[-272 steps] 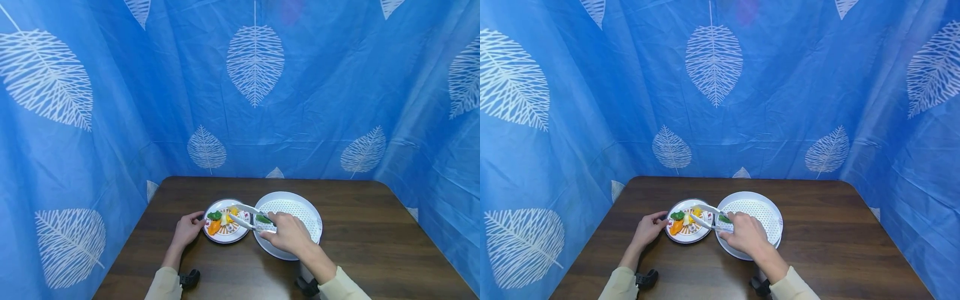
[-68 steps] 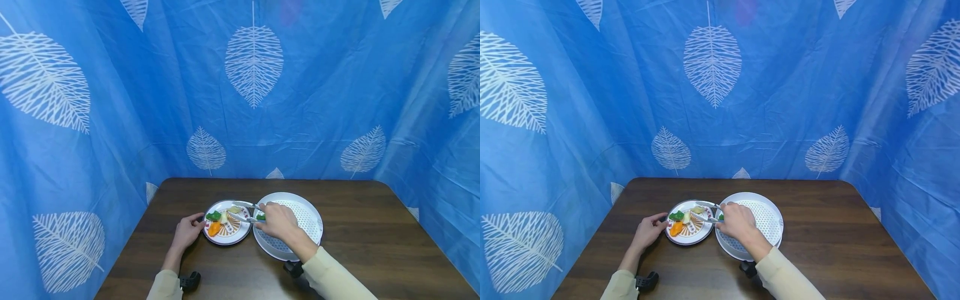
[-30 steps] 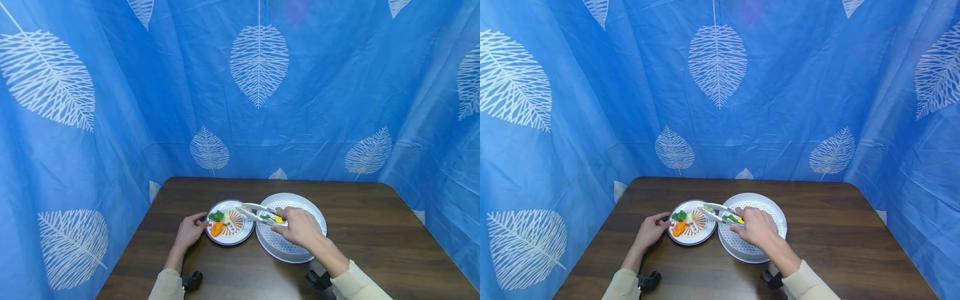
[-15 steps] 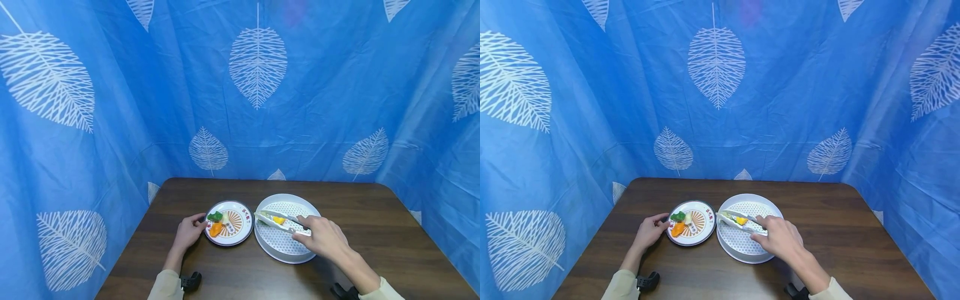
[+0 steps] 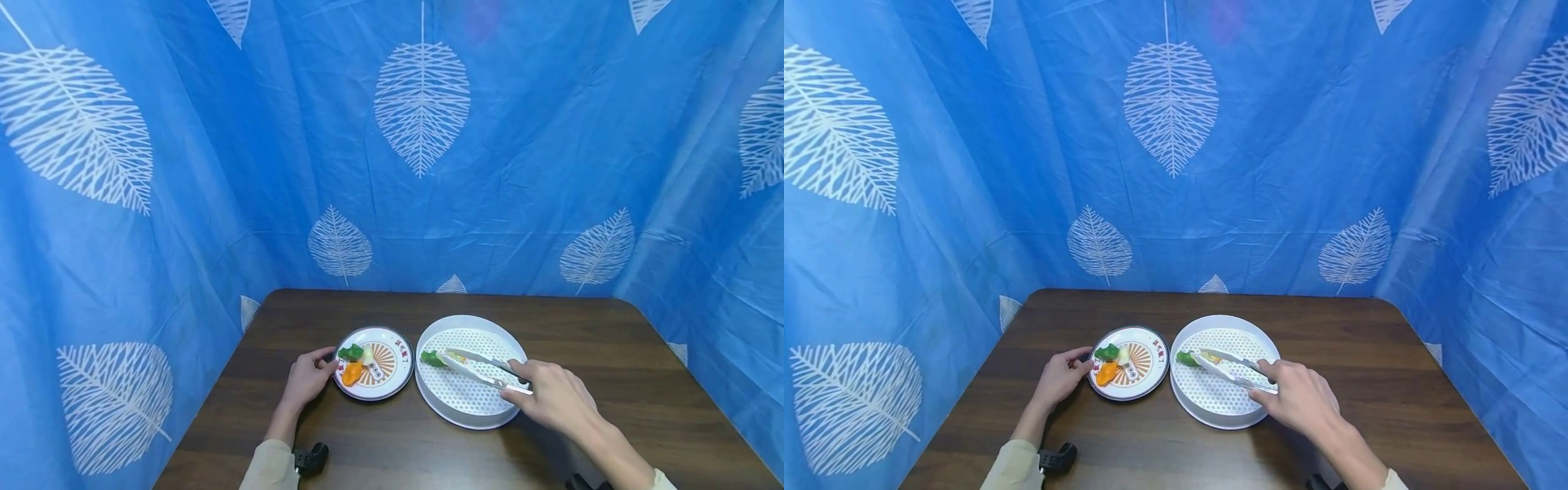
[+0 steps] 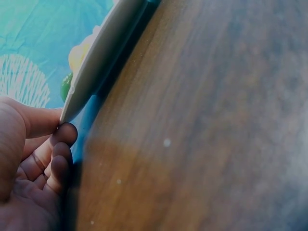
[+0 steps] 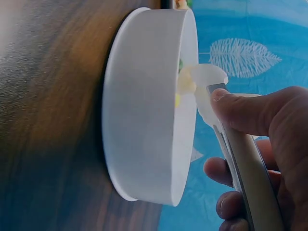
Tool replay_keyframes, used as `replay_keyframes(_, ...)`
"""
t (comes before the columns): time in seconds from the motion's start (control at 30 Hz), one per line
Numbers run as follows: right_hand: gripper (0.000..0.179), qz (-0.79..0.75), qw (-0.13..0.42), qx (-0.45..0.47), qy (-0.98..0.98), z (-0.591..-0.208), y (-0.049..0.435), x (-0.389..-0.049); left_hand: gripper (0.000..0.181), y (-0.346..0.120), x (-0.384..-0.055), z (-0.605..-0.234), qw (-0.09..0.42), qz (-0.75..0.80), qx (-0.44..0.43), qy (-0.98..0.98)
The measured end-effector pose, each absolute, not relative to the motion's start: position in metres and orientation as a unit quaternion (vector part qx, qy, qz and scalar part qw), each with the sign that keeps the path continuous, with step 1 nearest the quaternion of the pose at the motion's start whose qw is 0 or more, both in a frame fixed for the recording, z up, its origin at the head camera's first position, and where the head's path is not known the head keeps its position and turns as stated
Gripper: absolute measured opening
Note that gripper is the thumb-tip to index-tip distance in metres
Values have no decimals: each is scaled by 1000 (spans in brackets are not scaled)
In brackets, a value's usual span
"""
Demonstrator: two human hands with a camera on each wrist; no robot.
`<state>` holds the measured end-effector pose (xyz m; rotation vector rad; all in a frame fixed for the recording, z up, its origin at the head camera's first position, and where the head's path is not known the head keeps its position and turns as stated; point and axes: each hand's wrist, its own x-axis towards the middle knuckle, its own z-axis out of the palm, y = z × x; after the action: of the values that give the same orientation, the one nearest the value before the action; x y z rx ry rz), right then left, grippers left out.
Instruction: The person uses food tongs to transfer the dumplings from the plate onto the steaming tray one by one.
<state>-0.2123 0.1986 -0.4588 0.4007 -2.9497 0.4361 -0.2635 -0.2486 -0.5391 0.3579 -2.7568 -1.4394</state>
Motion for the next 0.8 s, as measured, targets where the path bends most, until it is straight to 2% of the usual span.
replay_keyframes(0.8,57,125,38,143,-981,-471,187,-201,42,-249,-264,-541,9,-464,110,-879)
